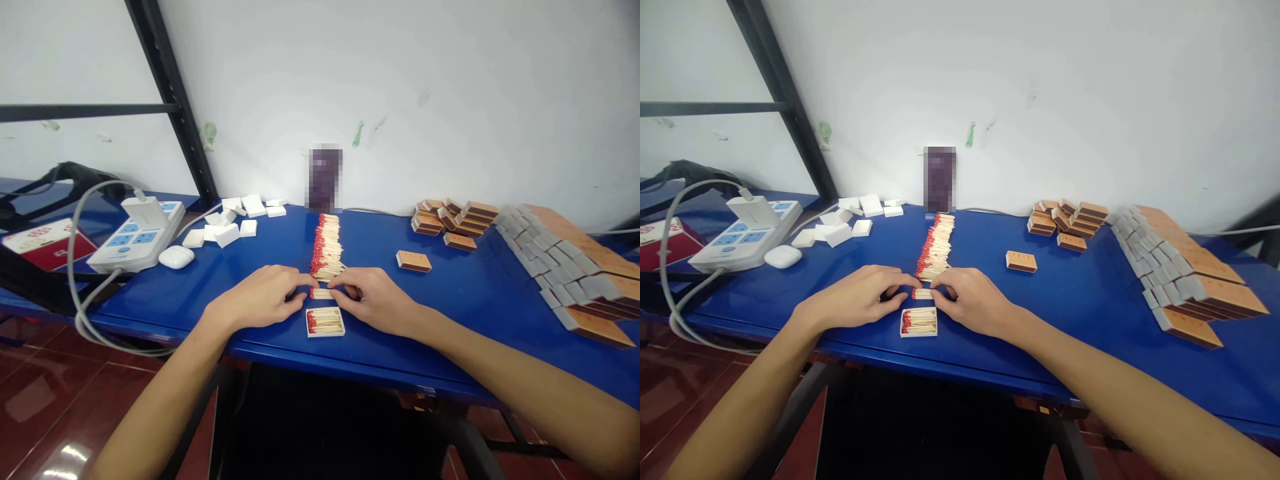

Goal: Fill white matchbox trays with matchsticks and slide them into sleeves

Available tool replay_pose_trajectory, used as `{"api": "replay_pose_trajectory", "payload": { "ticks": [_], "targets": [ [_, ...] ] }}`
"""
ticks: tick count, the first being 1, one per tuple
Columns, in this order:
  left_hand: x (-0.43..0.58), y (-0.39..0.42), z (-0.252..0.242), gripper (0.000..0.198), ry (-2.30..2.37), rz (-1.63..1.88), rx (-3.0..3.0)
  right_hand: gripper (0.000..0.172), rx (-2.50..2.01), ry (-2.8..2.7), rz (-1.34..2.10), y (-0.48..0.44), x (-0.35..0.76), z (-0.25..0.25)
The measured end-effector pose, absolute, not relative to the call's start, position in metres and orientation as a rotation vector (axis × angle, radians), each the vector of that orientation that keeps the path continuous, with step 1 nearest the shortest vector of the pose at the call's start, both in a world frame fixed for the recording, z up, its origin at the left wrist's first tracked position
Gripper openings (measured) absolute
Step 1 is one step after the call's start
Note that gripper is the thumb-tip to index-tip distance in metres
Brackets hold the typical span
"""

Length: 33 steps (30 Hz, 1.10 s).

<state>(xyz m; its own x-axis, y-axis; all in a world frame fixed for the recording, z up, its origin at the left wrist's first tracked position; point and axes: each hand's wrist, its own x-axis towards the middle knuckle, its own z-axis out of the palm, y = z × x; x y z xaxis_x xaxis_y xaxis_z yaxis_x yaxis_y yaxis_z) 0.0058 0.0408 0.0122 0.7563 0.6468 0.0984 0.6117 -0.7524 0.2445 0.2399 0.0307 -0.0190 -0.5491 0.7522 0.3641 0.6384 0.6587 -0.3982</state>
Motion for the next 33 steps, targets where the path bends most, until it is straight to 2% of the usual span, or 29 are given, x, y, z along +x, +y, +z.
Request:
{"api": "replay_pose_trajectory", "payload": {
  "ticks": [14, 27, 33],
  "targets": [
    [0.0027, 0.0428, 0.0114, 0.029, 1.007, 0.290, 2.717, 0.019, -1.031, -2.420, 0.290, 0.0330, 0.2439, -0.0196],
    [0.0063, 0.0425, 0.0115, 0.027, 1.013, 0.278, 2.731, 0.009, -1.236, -2.350, 0.518, 0.0306, 0.2375, -0.0123],
    [0.0116, 0.0392, 0.0112, 0.023, 1.051, 0.293, 2.750, 0.008, -1.238, -2.333, 0.516, 0.0317, 0.2375, -0.0160]
  ]
}}
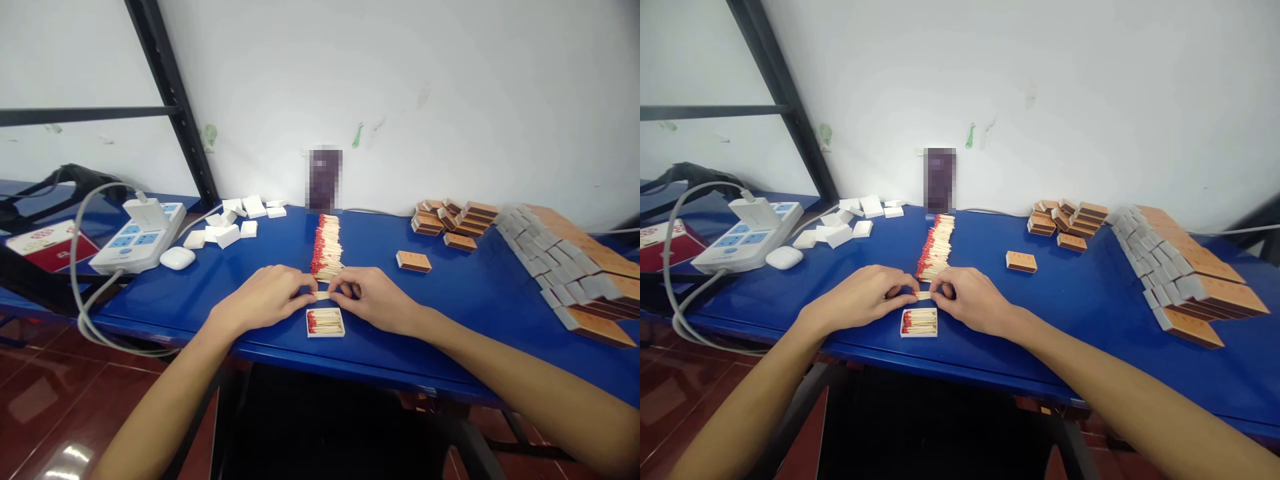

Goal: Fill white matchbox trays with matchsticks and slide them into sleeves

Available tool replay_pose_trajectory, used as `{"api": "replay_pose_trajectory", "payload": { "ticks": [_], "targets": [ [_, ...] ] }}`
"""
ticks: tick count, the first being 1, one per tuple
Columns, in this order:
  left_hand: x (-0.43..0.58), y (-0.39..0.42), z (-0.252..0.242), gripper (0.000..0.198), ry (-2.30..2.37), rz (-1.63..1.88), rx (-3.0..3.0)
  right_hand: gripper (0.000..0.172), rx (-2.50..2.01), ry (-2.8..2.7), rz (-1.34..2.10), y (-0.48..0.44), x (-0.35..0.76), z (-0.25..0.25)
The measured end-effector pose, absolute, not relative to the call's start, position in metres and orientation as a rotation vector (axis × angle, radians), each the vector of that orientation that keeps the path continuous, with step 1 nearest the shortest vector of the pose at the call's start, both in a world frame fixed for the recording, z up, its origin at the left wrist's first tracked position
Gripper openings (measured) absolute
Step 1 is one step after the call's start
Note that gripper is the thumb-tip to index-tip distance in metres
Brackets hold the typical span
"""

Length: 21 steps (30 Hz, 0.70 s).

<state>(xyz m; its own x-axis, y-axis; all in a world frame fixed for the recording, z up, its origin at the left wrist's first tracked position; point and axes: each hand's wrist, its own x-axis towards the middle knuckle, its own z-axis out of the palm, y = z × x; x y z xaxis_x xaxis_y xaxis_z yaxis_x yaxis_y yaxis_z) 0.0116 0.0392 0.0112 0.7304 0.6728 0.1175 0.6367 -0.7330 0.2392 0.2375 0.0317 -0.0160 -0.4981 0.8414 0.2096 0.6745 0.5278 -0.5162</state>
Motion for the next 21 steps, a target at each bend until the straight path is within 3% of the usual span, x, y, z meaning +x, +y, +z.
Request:
{"api": "replay_pose_trajectory", "payload": {
  "ticks": [21],
  "targets": [
    [0.0158, 0.0390, 0.0061, 0.021, 1.057, 0.367, 2.817, 0.012, -1.129, -2.425, 0.327, 0.0337, 0.2392, -0.0227]
  ]
}}
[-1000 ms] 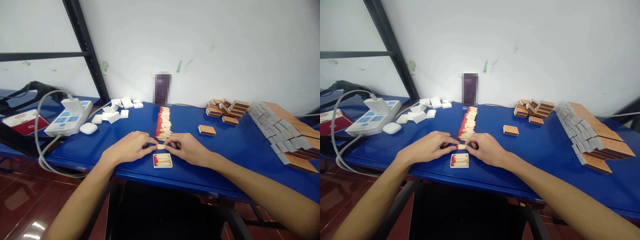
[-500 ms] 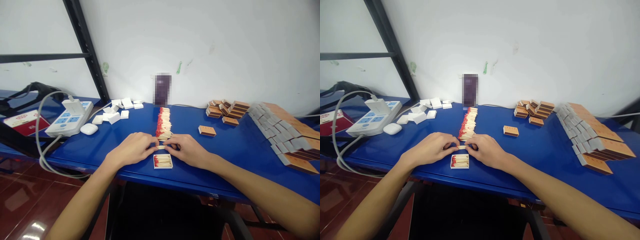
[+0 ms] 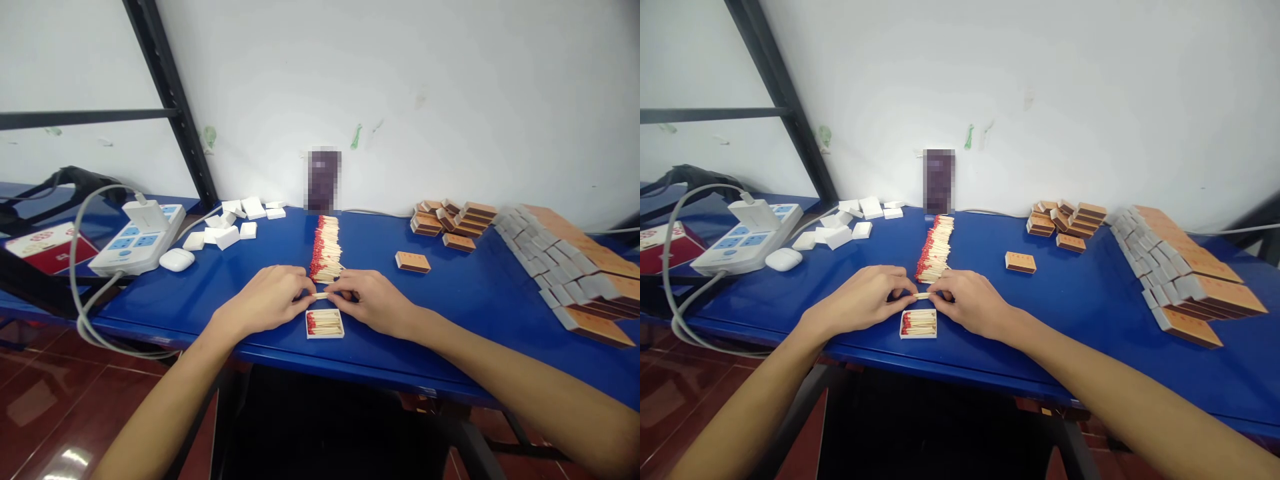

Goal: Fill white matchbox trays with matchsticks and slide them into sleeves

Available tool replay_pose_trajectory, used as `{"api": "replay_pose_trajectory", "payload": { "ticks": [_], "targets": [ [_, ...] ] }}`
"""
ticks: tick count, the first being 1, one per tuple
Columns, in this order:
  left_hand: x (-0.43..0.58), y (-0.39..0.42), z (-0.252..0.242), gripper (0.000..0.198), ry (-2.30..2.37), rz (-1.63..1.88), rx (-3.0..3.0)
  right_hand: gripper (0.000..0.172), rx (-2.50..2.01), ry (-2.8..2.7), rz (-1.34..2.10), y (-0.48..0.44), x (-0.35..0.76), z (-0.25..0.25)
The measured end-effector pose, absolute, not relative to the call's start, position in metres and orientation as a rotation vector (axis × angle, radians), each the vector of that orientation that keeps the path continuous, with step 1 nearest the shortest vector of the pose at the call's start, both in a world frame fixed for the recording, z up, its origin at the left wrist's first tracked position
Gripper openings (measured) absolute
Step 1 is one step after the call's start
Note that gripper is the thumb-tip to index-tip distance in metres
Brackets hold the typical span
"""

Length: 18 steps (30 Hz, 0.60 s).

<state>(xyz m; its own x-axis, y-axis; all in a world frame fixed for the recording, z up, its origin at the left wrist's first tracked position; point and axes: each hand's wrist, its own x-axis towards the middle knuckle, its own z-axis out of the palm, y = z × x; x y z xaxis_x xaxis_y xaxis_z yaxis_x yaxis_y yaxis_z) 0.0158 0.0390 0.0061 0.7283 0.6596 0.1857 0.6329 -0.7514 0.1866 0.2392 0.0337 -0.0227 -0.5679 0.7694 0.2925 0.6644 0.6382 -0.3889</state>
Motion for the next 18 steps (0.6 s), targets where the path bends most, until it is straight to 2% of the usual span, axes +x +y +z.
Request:
{"api": "replay_pose_trajectory", "payload": {
  "ticks": [6, 18],
  "targets": [
    [0.0155, 0.0404, 0.0045, 0.015, 1.061, 0.333, 2.810, 0.008, -1.156, -2.473, 0.319, 0.0323, 0.2387, -0.0190],
    [0.0160, 0.0415, 0.0002, 0.018, 1.052, 0.244, 2.854, 0.005, -1.151, -2.521, 0.203, 0.0329, 0.2387, -0.0193]
  ]
}}
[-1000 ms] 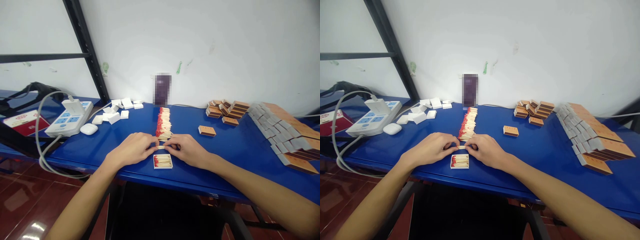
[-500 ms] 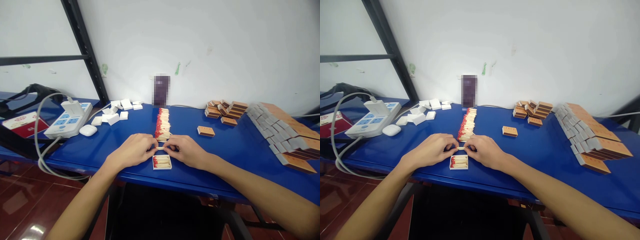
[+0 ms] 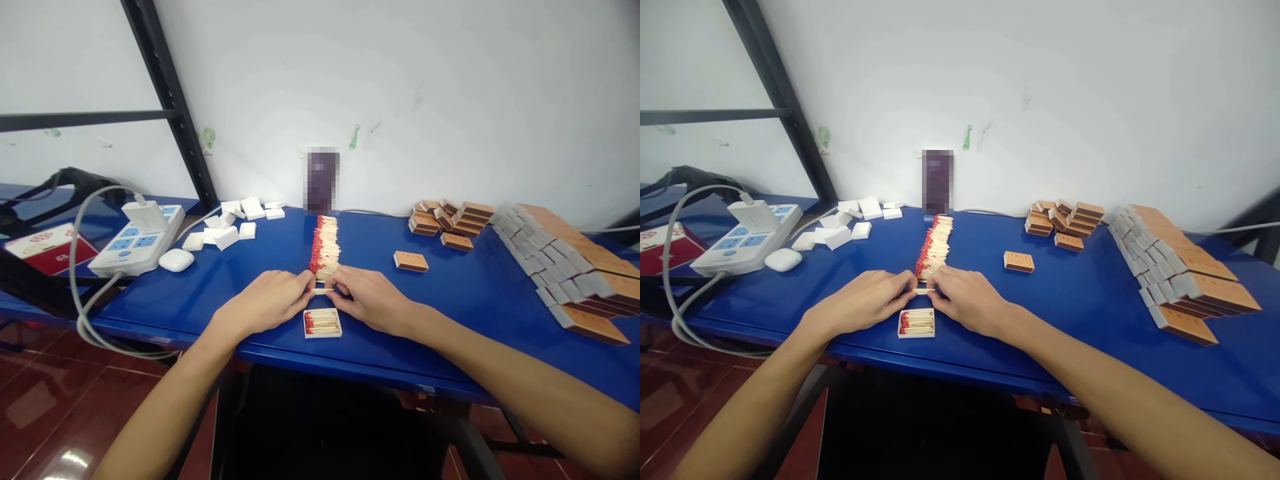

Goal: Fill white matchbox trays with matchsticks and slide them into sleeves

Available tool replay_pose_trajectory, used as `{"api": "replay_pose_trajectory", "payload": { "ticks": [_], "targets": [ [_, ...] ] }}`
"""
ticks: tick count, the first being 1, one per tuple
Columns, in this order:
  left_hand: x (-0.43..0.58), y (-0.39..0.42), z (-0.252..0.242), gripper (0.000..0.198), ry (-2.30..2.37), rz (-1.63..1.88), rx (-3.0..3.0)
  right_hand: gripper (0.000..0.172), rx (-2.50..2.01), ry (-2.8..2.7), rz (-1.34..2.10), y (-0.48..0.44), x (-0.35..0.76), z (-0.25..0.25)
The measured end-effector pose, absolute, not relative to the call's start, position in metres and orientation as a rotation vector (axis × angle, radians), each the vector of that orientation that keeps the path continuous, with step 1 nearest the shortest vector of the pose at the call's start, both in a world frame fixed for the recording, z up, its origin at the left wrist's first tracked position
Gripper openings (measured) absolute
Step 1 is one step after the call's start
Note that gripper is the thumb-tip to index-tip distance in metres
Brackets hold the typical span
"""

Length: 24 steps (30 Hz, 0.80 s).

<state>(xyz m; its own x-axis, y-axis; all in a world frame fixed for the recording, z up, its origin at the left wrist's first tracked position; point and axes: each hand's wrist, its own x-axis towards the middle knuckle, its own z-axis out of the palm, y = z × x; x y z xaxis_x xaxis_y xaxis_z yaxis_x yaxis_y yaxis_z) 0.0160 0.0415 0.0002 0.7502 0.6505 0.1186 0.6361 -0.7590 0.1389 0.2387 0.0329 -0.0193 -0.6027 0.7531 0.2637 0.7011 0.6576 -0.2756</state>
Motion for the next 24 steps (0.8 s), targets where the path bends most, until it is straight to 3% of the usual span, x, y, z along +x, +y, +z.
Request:
{"api": "replay_pose_trajectory", "payload": {
  "ticks": [5, 15, 20, 24],
  "targets": [
    [0.012, 0.035, 0.014, 0.016, 1.032, 0.271, 2.799, 0.004, -1.124, -2.425, 0.166, 0.020, 0.236, -0.013],
    [0.007, 0.019, 0.031, 0.009, 0.892, 0.174, 2.526, 0.007, -1.213, -2.394, 0.606, -0.008, 0.227, 0.003],
    [-0.001, 0.022, 0.034, 0.016, 1.012, 0.164, 2.508, 0.003, -1.171, -2.371, 0.608, -0.007, 0.230, 0.004],
    [-0.003, 0.020, 0.036, 0.037, 1.092, 0.119, 2.524, 0.002, -1.130, -2.347, 0.637, -0.005, 0.233, 0.003]
  ]
}}
